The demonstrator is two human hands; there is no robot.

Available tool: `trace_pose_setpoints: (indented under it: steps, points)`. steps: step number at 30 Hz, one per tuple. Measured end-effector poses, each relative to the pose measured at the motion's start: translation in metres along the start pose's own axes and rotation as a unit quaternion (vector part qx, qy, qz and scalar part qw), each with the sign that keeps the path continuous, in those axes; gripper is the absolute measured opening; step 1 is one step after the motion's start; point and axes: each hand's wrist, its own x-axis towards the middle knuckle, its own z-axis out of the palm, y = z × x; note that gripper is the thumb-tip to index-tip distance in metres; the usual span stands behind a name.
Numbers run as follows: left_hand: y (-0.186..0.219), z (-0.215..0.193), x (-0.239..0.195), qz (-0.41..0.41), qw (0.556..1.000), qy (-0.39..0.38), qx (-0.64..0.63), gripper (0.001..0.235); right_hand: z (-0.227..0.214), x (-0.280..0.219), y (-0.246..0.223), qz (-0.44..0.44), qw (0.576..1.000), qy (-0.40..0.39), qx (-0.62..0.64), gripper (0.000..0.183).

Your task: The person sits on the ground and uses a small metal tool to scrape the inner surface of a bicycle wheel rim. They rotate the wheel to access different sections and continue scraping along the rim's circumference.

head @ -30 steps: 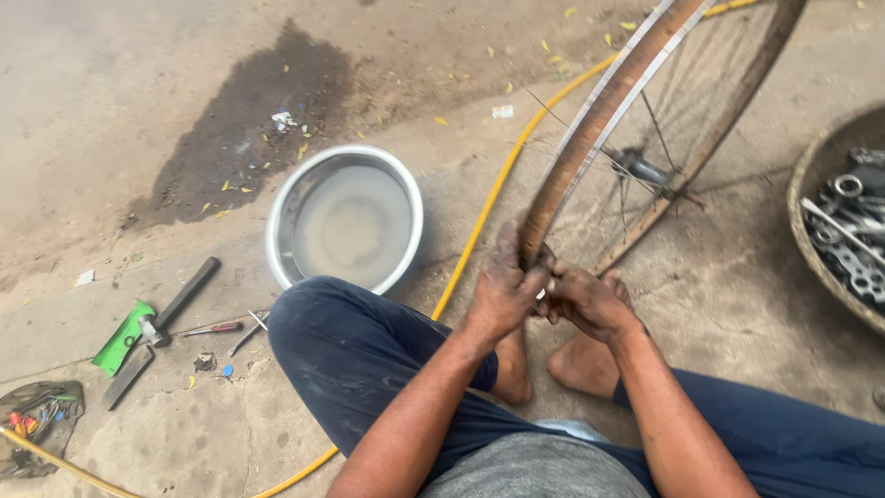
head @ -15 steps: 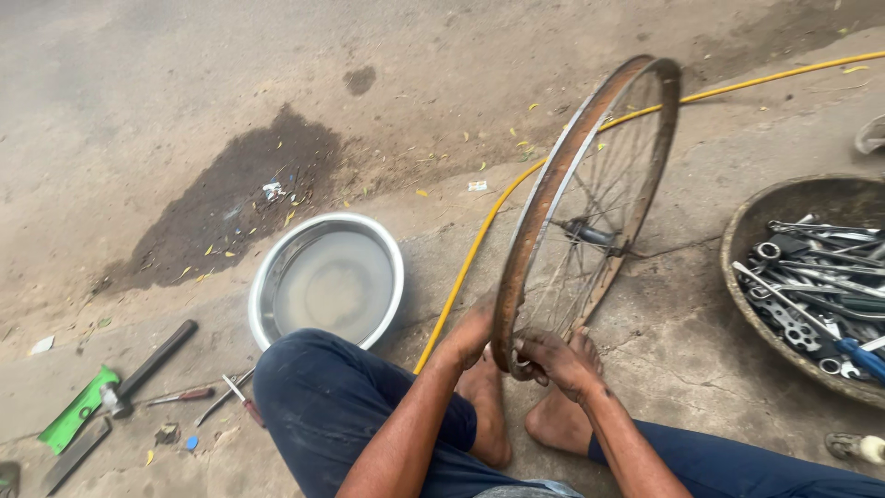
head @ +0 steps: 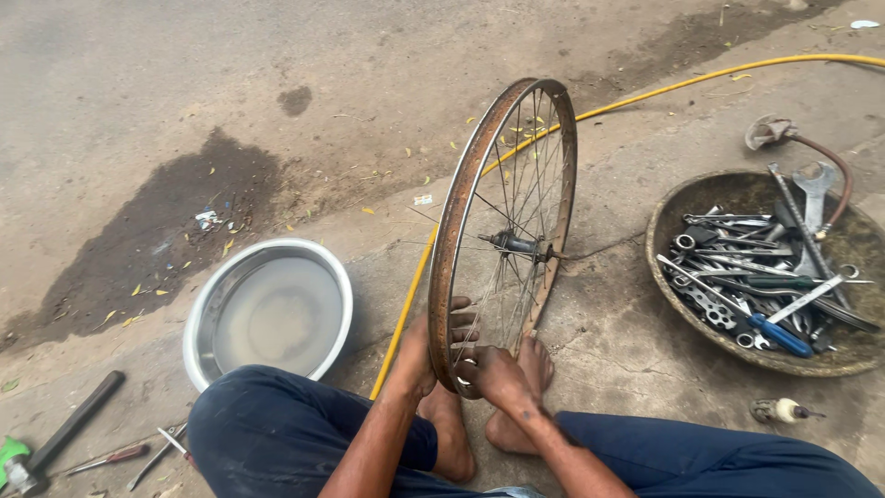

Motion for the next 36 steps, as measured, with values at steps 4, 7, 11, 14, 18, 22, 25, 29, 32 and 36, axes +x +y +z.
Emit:
trace_pose_setpoints:
  steps: [4, 7, 11, 14, 18, 22, 25, 29, 32, 36]
  points:
    - [0.005, 0.015, -0.015, 0.063, 0.997, 0.017, 0.037, 0.098, -0.01, -0.006, 0.003, 0.052, 0.961, -0.075, 0.263, 0.031]
    - [0.007, 0.02, -0.02, 0.083, 0.994, -0.01, 0.071, 0.108, -0.03, -0.008, 0.007, 0.018, 0.905, -0.16, 0.395, 0.032]
    - [0.01, 0.021, -0.022, 0.077, 0.99, -0.016, 0.115, 0.115, -0.026, -0.005, -0.005, 0.014, 0.996, -0.091, -0.018, 0.038]
    - [0.008, 0.019, -0.024, 0.053, 0.989, 0.001, 0.135, 0.115, -0.02, -0.011, -0.003, 0.049, 0.995, -0.022, -0.087, 0.038]
    - [0.012, 0.017, -0.019, 0.034, 0.993, 0.007, 0.111, 0.116, -0.035, -0.009, 0.006, 0.046, 0.92, -0.191, 0.34, 0.02]
    - [0.01, 0.021, -0.019, 0.035, 0.995, 0.008, 0.096, 0.116, -0.037, -0.011, 0.007, -0.026, 0.981, -0.136, 0.132, 0.028]
    - [0.009, 0.023, -0.025, 0.019, 0.996, 0.004, 0.082, 0.115, -0.019, -0.016, -0.005, 0.009, 0.999, -0.029, -0.045, 0.03]
    - [0.015, 0.025, -0.026, 0.039, 0.994, -0.001, 0.101, 0.114, -0.03, -0.017, -0.012, 0.048, 0.955, -0.106, 0.273, 0.039]
    - [0.017, 0.027, -0.023, 0.014, 0.996, -0.012, 0.087, 0.112, -0.046, -0.013, -0.005, 0.017, 0.917, -0.127, 0.378, 0.039]
    - [0.014, 0.022, -0.028, -0.008, 0.996, 0.003, 0.093, 0.11, -0.024, -0.008, 0.006, -0.044, 0.93, -0.149, 0.332, 0.042]
